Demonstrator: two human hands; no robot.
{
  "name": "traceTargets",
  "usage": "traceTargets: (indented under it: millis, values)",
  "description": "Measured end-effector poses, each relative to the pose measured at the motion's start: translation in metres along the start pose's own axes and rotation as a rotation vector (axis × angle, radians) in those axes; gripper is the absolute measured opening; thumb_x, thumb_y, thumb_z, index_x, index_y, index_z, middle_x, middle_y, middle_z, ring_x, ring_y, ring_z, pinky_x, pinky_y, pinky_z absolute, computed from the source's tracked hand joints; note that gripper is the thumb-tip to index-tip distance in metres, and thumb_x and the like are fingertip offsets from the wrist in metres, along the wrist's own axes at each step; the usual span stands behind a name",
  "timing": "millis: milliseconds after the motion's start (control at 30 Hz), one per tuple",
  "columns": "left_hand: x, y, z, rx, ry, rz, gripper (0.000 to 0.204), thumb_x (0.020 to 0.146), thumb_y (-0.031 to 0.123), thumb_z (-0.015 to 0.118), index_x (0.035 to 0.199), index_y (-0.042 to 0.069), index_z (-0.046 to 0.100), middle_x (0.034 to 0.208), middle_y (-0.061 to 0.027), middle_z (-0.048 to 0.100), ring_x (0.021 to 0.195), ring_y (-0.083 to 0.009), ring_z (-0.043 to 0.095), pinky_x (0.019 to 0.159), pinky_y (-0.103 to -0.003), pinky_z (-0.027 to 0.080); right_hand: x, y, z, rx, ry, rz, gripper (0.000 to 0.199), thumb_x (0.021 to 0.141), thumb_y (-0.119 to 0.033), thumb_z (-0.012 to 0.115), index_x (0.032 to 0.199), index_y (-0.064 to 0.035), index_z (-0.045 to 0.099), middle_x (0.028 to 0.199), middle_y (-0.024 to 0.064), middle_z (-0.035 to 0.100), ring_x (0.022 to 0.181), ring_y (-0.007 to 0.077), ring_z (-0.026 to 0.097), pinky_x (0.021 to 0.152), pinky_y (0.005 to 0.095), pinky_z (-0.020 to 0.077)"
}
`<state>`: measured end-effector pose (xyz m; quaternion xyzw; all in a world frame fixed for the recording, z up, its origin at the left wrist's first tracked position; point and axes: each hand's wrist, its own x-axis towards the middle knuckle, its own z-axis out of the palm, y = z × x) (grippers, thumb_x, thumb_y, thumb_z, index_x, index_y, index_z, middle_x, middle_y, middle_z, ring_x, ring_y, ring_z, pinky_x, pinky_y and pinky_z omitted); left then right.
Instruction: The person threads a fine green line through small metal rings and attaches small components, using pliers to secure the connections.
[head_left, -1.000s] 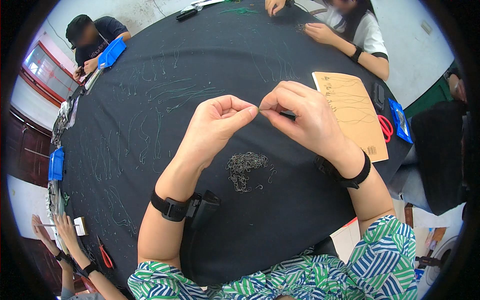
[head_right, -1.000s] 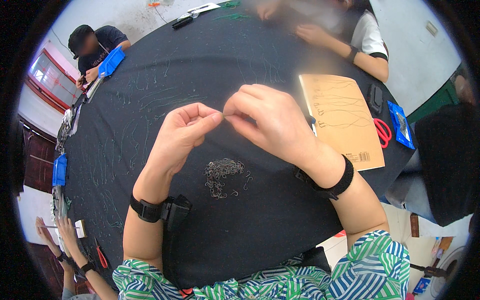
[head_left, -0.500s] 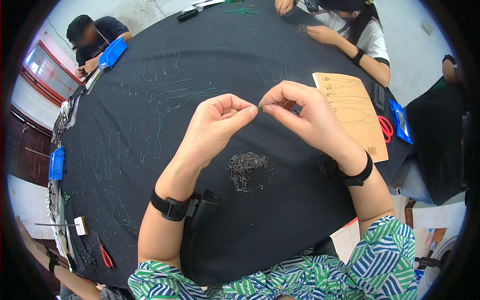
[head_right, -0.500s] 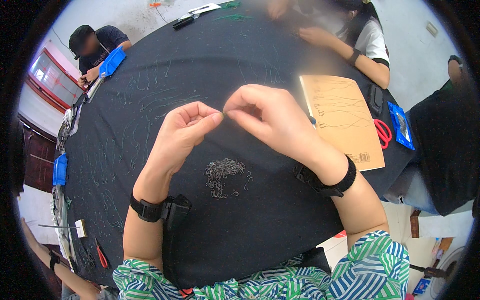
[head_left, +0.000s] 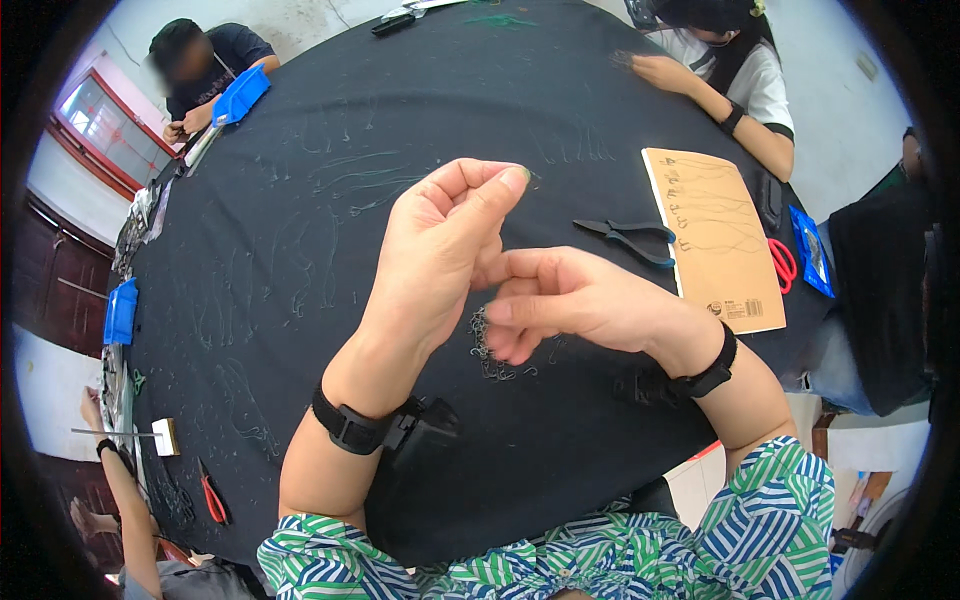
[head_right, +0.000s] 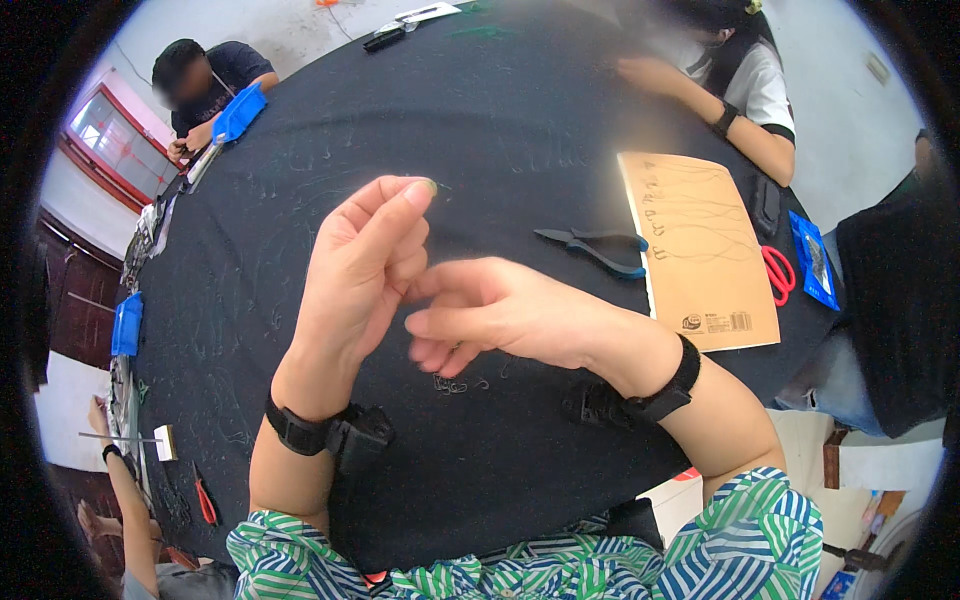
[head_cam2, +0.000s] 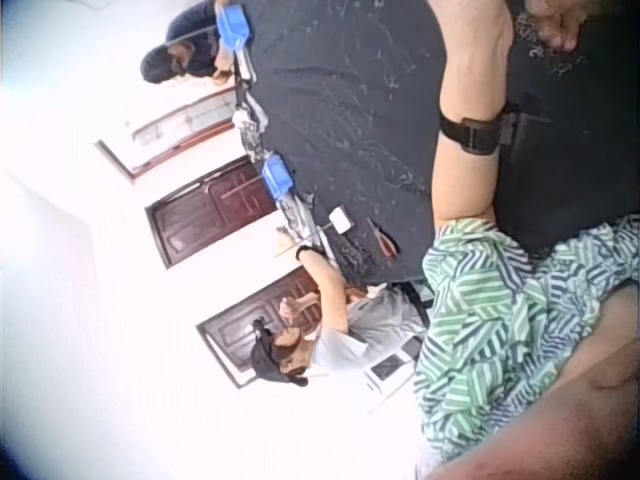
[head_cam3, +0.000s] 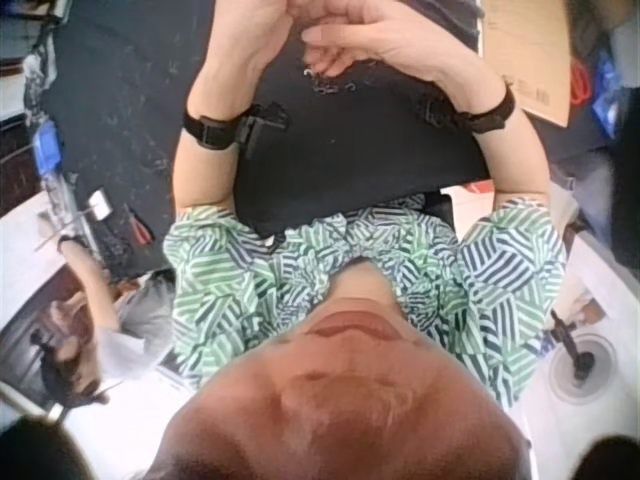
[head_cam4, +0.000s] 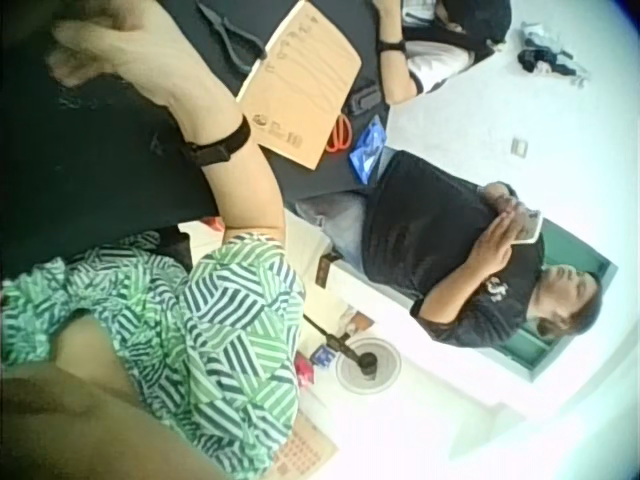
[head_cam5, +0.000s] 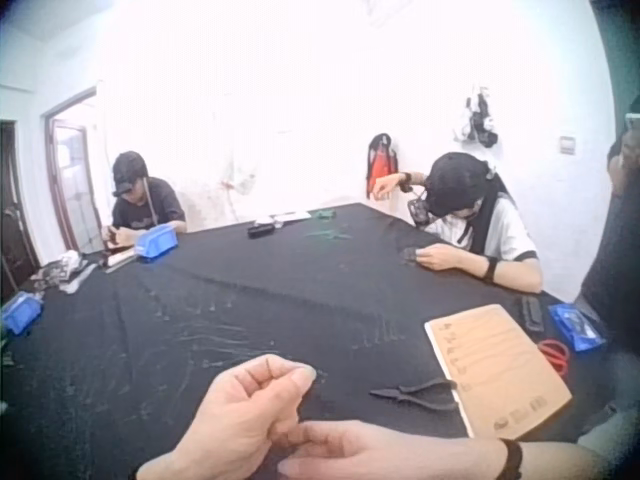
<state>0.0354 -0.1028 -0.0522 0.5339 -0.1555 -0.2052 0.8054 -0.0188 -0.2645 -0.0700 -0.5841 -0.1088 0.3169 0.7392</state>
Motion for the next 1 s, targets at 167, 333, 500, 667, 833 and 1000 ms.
traceTargets:
  millis: [167, 333, 500, 667, 833, 1000]
  values:
    - [0.007, -0.002, -0.013, 0.101, 0.048, 0.08, 0.017, 0.094, 0.017, 0.067, 0.1, 0.001, 0.064, 0.065, 0.0109, 0.044, 0.052, 0.0018, 0.032, 0.046, -0.017, 0.023, -0.007, -0.009, -0.013, -0.224, 0.295, -0.217, 0.025, 0.097, -0.031, 0.062, 0.088, -0.008, 0.067, 0.063, -0.0071, 0.051, 0.058, 0.0029, 0.047, 0.055, 0.0185, 0.0383]
    - [0.008, -0.004, -0.017, 0.182, 0.064, 0.102, 0.018, 0.093, 0.017, 0.068, 0.099, 0.0, 0.065, 0.067, 0.0113, 0.05, 0.053, 0.0042, 0.035, 0.046, -0.015, 0.025, -0.02, -0.017, -0.043, 0.133, 0.419, -0.541, 0.018, 0.097, -0.028, 0.059, 0.094, -0.011, 0.062, 0.075, -0.0062, 0.053, 0.06, 0.0029, 0.043, 0.052, 0.0169, 0.0329]
    - [0.007, -0.004, -0.018, 0.229, 0.072, 0.082, 0.014, 0.094, 0.015, 0.066, 0.098, 0.002, 0.064, 0.066, 0.0103, 0.046, 0.053, 0.0009, 0.031, 0.047, -0.018, 0.023, -0.025, -0.028, -0.056, 0.671, 0.458, -0.646, 0.02, 0.098, -0.019, 0.053, 0.087, -0.0024, 0.059, 0.123, 0.0104, 0.056, 0.066, 0.0069, 0.049, 0.049, 0.0178, 0.0389]
    - [0.009, -0.006, -0.024, 0.232, 0.042, 0.083, 0.016, 0.093, 0.017, 0.068, 0.098, 0.001, 0.066, 0.069, 0.01, 0.052, 0.055, 0.0039, 0.037, 0.048, -0.015, 0.028, -0.033, -0.021, -0.09, 0.82, 0.295, -0.706, 0.015, 0.097, -0.017, 0.054, 0.095, -0.0035, 0.061, 0.122, 0.0118, 0.06, 0.081, 0.012, 0.063, 0.06, 0.0206, 0.0503]
    - [0.01, -0.004, -0.022, 0.295, 0.042, 0.087, 0.015, 0.093, 0.016, 0.068, 0.097, 0.002, 0.066, 0.069, 0.0096, 0.052, 0.058, 0.0035, 0.04, 0.05, -0.015, 0.03, -0.028, -0.016, -0.098, 0.797, 0.487, -0.74, 0.016, 0.097, -0.019, 0.057, 0.104, -0.0053, 0.061, 0.121, 0.0124, 0.063, 0.095, 0.017, 0.067, 0.068, 0.024, 0.0563]
    - [0.008, -0.006, -0.023, 0.413, -0.017, 0.061, 0.017, 0.093, 0.017, 0.067, 0.101, 0.003, 0.065, 0.07, 0.0099, 0.052, 0.056, 0.0025, 0.037, 0.049, -0.015, 0.026, -0.021, -0.023, -0.06, -0.236, 0.694, -0.555, 0.031, 0.096, -0.019, 0.06, 0.122, -0.0014, 0.058, 0.118, 0.0092, 0.065, 0.105, 0.0196, 0.065, 0.087, 0.0311, 0.0549]
